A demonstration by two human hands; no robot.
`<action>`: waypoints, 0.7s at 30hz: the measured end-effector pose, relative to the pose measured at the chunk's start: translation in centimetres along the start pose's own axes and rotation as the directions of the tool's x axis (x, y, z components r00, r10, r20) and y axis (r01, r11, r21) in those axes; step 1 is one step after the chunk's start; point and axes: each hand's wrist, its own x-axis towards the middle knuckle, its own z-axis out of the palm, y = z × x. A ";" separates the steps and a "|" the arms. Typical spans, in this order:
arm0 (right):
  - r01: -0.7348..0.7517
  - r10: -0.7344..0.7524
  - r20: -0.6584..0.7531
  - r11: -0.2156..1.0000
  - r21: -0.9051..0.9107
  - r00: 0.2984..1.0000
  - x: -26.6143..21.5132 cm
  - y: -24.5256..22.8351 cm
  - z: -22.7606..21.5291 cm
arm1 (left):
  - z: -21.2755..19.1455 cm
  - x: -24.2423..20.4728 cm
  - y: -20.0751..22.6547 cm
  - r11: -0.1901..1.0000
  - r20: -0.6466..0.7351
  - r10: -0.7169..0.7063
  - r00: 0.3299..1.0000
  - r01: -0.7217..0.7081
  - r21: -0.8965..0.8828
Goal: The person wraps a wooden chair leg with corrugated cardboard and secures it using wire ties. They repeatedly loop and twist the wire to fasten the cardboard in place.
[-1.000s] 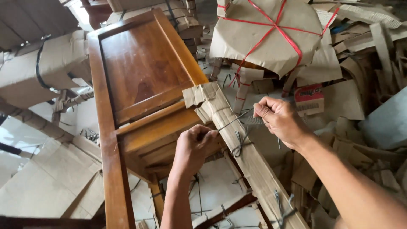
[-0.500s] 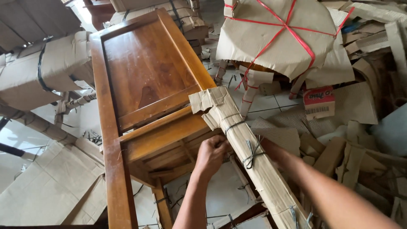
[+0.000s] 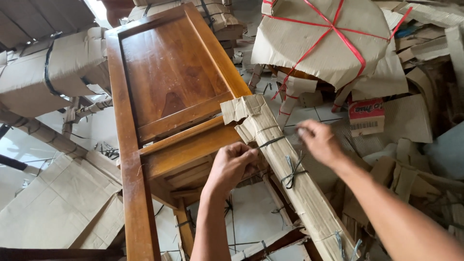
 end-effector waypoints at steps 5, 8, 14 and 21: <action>0.193 -0.194 0.120 0.981 0.025 0.974 -3.6 -15.6 -5.0 | 2.2 0.6 2.1 0.979 -0.044 0.059 0.997 -0.049 0.196; 0.359 -0.332 0.214 0.928 -0.103 0.919 -3.3 -15.1 -3.6 | 3.0 0.8 2.7 0.953 -0.054 0.091 0.994 -0.072 0.293; 0.387 -0.372 0.267 0.922 -0.007 0.889 -2.2 -15.2 -3.4 | 3.6 0.4 3.4 0.969 -0.082 0.135 0.987 -0.115 0.218; 0.145 -0.185 0.199 0.969 0.201 0.962 -3.3 -19.0 -4.5 | 4.4 -0.1 4.1 0.920 -0.210 0.194 0.958 -0.253 -0.301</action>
